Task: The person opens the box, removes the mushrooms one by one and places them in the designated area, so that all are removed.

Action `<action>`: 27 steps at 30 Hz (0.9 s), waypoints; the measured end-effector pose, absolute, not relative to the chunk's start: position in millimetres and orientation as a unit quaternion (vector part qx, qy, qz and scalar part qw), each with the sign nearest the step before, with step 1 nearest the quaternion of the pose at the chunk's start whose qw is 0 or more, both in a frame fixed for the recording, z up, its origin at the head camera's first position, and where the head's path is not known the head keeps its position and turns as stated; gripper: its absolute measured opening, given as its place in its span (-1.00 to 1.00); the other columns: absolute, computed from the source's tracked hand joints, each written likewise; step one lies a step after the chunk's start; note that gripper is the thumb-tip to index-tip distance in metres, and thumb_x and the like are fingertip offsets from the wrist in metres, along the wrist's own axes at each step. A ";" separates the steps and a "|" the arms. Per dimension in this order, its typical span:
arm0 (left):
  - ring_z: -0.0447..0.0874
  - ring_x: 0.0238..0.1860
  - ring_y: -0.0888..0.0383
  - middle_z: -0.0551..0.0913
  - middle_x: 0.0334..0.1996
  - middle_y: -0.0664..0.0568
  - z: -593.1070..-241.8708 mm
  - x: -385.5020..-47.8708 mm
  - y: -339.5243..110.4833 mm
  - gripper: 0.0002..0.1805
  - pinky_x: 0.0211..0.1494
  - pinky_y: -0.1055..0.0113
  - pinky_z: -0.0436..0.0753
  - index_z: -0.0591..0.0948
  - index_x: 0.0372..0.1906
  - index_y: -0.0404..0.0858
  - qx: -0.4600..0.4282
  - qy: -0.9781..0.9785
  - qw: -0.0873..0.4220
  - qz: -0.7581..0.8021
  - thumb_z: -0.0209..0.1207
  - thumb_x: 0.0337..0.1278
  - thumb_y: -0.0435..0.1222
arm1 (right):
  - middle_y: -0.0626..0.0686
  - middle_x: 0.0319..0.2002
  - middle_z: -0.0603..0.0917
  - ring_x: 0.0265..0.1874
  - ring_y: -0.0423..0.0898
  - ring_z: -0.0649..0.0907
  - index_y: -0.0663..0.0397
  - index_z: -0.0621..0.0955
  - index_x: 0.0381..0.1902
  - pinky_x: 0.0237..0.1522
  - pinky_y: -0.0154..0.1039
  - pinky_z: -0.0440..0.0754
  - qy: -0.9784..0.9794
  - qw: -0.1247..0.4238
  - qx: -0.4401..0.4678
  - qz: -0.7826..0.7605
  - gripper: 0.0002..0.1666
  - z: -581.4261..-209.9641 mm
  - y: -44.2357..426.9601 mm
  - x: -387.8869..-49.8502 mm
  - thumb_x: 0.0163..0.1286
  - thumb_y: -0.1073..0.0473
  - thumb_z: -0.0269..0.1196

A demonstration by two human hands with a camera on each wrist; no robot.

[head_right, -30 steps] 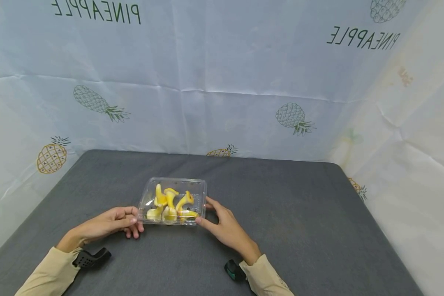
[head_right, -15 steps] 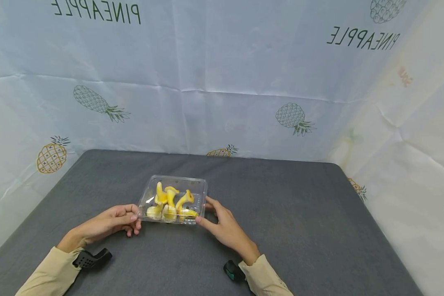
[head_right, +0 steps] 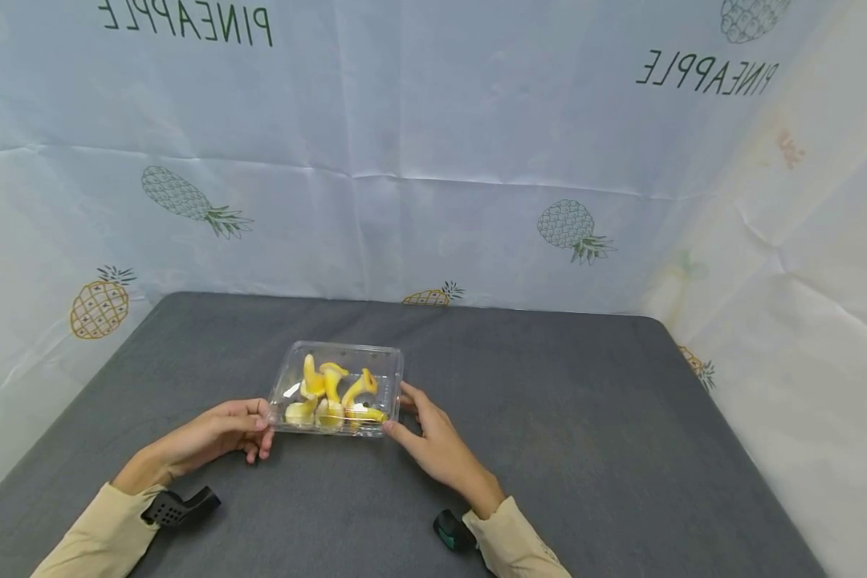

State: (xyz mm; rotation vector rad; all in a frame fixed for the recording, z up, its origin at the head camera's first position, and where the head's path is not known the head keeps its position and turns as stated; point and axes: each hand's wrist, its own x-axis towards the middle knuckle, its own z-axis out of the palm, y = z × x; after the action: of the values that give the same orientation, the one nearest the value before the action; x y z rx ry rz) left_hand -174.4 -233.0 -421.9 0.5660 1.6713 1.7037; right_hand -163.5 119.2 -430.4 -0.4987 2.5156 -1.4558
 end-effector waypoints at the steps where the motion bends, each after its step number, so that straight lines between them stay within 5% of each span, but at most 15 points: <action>1: 0.69 -0.25 0.22 0.67 -0.29 0.15 -421.5 -174.2 -232.7 -0.83 -0.20 0.36 0.68 0.51 -0.14 -0.16 0.215 0.644 0.338 0.652 -0.11 0.53 -0.30 | 0.15 0.37 0.46 0.37 0.11 0.45 0.07 0.16 0.54 0.38 0.18 0.41 0.849 0.095 -0.167 -0.491 -0.19 -430.5 118.6 -163.4 0.49 -0.07 0.17; 19: 0.63 -0.33 0.21 0.63 -0.35 0.13 -416.8 -173.3 -230.0 -0.81 -0.26 0.33 0.68 0.47 -0.18 -0.20 0.188 0.674 0.343 0.626 -0.09 0.55 -0.21 | 0.21 0.34 0.48 0.34 0.16 0.46 0.12 0.19 0.52 0.36 0.20 0.43 0.859 0.072 -0.162 -0.481 -0.24 -430.6 114.8 -162.0 0.51 -0.02 0.15; 27: 0.67 -0.24 0.15 0.61 -0.19 -0.01 -415.7 -173.7 -236.5 -0.71 -0.24 0.25 0.74 0.40 0.04 -0.35 0.139 0.721 0.314 0.602 -0.07 0.54 -0.18 | 0.19 0.33 0.48 0.33 0.14 0.47 0.07 0.19 0.53 0.35 0.17 0.45 0.858 0.071 -0.165 -0.481 -0.24 -432.2 115.7 -162.0 0.51 -0.03 0.14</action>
State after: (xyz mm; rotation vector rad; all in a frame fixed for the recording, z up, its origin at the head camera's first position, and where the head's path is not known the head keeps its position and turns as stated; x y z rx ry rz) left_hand -173.7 -236.5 -415.7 0.3661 1.9011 1.5868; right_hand -162.0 115.7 -432.2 -0.4947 2.5801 -1.4470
